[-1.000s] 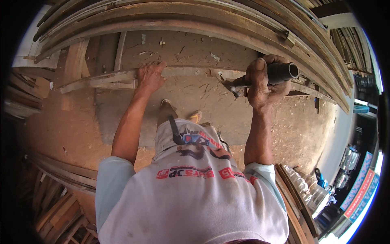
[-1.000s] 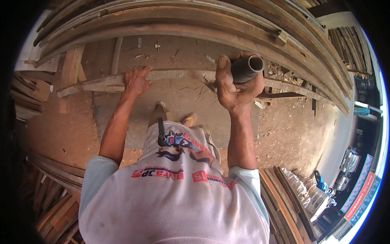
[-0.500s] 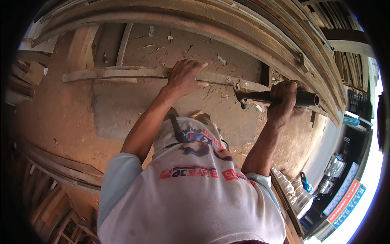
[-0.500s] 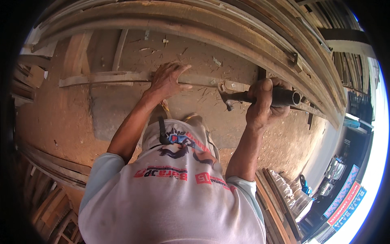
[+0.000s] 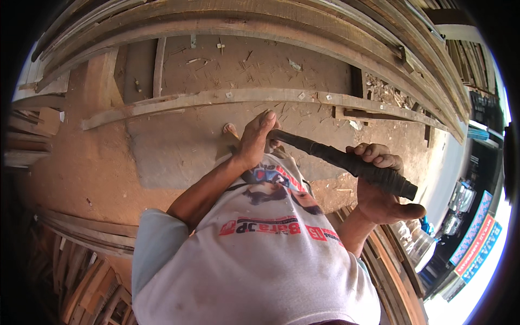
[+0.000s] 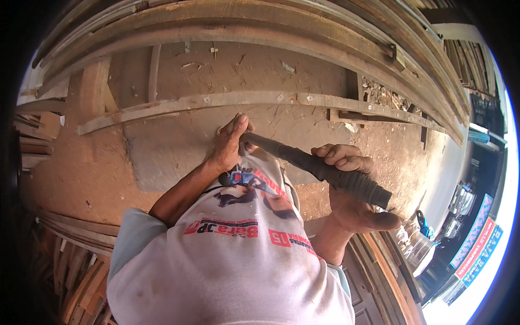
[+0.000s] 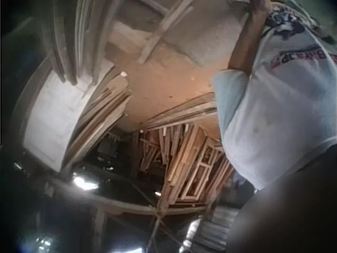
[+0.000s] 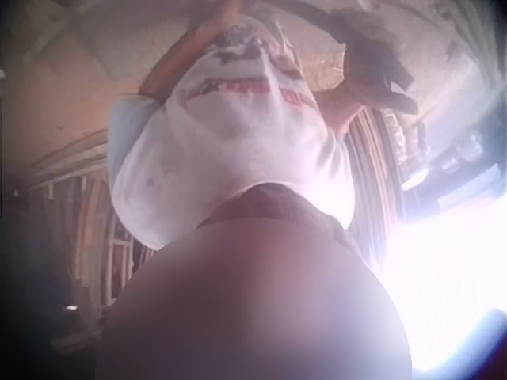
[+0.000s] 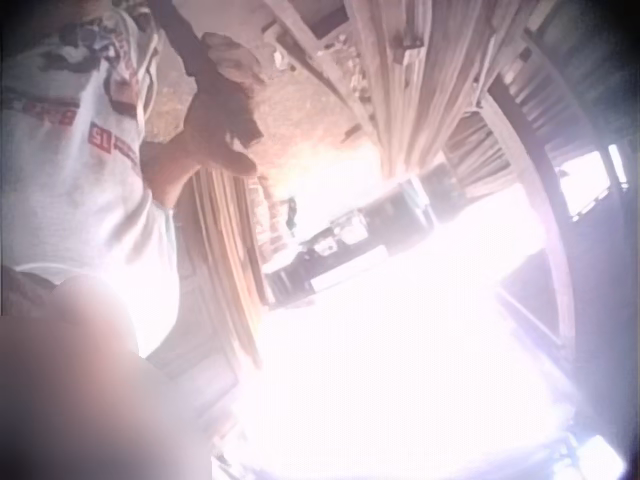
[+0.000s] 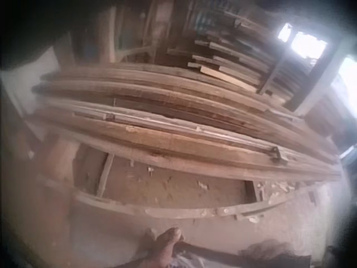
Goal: The person uses a hammer and pliers to remove nails and separate wooden planks from a large curved wooden frame. They repeatedly strike nails with the hammer, pull them out with pliers, and detach sections of the frame, placing the removed pieces aside.
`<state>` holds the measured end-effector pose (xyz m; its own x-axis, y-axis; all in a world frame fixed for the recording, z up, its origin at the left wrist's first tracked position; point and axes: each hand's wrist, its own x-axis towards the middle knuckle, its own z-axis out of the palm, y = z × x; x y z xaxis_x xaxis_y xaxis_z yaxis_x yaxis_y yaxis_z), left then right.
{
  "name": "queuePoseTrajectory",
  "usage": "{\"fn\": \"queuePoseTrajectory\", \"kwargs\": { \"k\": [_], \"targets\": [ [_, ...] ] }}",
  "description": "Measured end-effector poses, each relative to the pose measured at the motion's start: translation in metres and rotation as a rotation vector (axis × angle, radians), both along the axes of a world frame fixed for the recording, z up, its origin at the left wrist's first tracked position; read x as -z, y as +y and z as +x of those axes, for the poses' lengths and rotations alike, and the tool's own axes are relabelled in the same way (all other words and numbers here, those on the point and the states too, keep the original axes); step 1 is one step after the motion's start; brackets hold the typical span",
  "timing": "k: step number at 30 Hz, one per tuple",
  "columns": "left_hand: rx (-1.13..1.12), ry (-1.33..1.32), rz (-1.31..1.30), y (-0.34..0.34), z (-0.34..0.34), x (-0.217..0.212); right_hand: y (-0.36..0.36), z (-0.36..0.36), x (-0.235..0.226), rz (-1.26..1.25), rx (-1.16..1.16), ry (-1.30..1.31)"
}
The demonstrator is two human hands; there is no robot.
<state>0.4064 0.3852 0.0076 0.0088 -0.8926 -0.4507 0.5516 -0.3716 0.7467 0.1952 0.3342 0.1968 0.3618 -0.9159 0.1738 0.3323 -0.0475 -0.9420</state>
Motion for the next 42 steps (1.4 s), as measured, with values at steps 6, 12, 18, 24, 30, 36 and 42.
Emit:
{"fn": "queuePoseTrajectory", "kwargs": {
  "k": [6,12,18,24,30,36,42],
  "targets": [
    [-0.080,-0.322,-0.100,-0.016,0.031,-0.008,0.017,-0.091,0.013,0.322,-0.328,0.292],
    [0.181,-0.756,-0.298,-0.044,0.033,-0.046,0.022,-0.123,0.036,0.403,-0.444,0.823],
    [0.480,-0.740,-0.425,-0.062,-0.005,-0.080,0.034,-0.072,0.108,0.096,0.002,1.276],
    [0.543,-1.266,-0.418,-0.081,0.036,-0.071,0.037,-0.081,0.129,0.174,0.095,1.213],
    [0.799,-1.519,-0.110,-0.100,0.057,-0.011,0.022,-0.084,0.122,0.365,-0.009,0.835],
    [0.631,-1.711,-0.118,-0.087,0.033,0.016,0.007,-0.055,0.118,0.276,0.070,0.594],
    [0.398,-1.826,-0.282,-0.068,0.023,0.039,0.016,-0.053,0.165,0.434,0.160,0.611]
  ]
}}
